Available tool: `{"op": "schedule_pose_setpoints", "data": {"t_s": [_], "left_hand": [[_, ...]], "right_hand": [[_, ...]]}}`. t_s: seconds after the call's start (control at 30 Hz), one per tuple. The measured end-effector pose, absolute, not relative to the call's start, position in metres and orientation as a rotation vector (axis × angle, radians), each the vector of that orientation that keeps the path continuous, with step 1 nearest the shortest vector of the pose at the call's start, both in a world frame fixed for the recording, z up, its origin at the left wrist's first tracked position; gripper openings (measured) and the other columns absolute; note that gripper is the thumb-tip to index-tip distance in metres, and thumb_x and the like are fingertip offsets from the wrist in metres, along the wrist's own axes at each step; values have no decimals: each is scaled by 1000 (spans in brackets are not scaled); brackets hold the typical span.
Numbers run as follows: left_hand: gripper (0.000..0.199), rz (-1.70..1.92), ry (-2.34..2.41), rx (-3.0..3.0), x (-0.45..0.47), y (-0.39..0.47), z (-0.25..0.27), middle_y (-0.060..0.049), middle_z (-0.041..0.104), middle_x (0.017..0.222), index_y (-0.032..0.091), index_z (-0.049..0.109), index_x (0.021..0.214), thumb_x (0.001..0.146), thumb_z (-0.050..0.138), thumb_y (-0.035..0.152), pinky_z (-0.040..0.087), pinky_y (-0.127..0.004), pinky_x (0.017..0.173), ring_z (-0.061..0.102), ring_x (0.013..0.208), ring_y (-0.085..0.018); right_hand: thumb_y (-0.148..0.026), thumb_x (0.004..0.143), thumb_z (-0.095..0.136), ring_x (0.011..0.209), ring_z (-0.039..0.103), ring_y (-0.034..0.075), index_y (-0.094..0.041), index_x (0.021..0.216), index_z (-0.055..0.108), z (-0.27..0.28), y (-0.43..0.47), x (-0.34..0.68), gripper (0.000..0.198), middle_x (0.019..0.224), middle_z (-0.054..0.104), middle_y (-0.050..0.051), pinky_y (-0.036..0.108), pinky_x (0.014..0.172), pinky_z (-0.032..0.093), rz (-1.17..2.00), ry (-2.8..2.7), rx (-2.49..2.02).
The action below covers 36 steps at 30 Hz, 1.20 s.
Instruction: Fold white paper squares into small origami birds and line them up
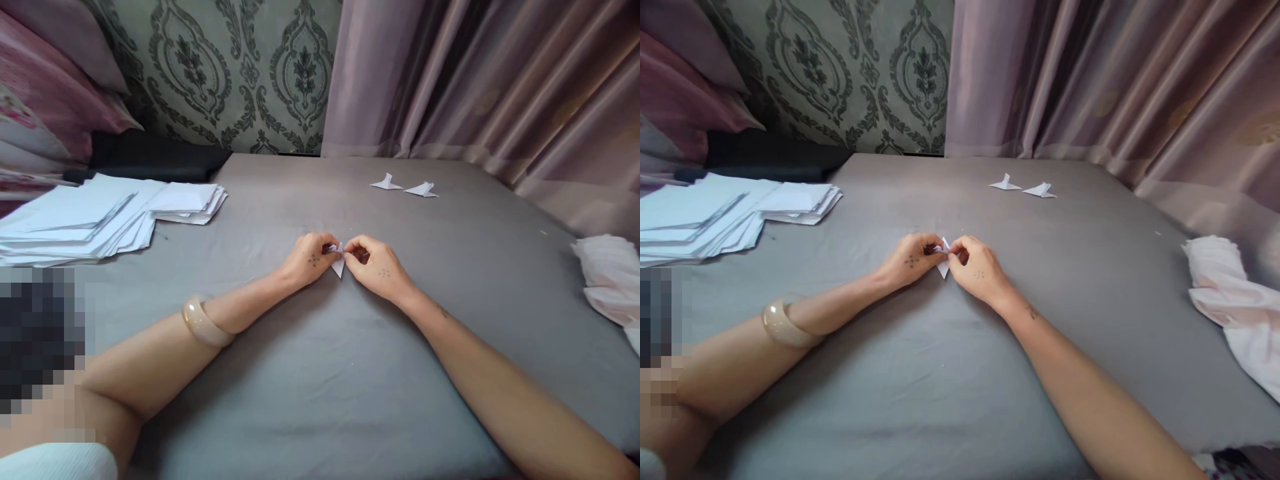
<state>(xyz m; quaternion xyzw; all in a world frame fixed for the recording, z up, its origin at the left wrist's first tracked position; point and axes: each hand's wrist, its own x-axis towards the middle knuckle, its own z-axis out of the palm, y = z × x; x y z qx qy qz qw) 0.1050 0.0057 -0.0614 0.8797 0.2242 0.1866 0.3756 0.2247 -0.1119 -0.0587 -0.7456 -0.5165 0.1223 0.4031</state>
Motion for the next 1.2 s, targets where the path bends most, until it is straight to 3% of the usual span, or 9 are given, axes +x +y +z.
{"op": "schedule_pose_setpoints", "data": {"t_s": [0.17,0.33,0.53,0.7,0.93,1.2], "left_hand": [[14,495,560,2298,105,7,-62,2,58,63,13,70,84,78,57,16,35,-21,59,46,58,-9],[15,518,556,2370,107,8,-65,0,59,62,13,69,76,80,55,18,34,-22,56,47,57,-10],[16,518,534,2370,108,9,-66,-2,64,67,13,72,85,80,56,15,38,-22,60,51,59,-11],[18,516,541,2361,108,9,-65,-2,65,68,15,73,89,79,58,15,38,-23,61,52,60,-12],[19,519,516,2359,106,9,-65,-1,63,66,15,74,91,79,59,16,37,-22,59,51,58,-11],[18,507,509,2359,106,10,-64,0,61,62,15,75,84,79,58,17,36,-22,57,50,57,-11]], "right_hand": [[-26,78,56,66,59,14,-19,82,63,-53,-108,223,11,76,68,1,28,67,45,358,-1271,-1897],[-41,83,54,69,61,16,-19,76,67,-51,-102,221,27,74,69,4,29,67,44,365,-1241,-1958],[-35,79,56,70,61,17,-18,68,66,-51,-96,222,22,71,69,4,29,67,42,340,-1188,-2034],[-34,75,57,58,51,12,-18,60,61,-47,-94,223,23,60,59,0,26,55,36,440,-1116,-2074],[-29,69,63,43,33,5,-18,58,55,-40,-96,226,18,55,49,-3,20,38,18,935,-724,-1891],[-41,71,67,39,29,4,-18,61,57,-42,-94,226,28,51,44,-5,21,36,16,877,-748,-1950]]}}
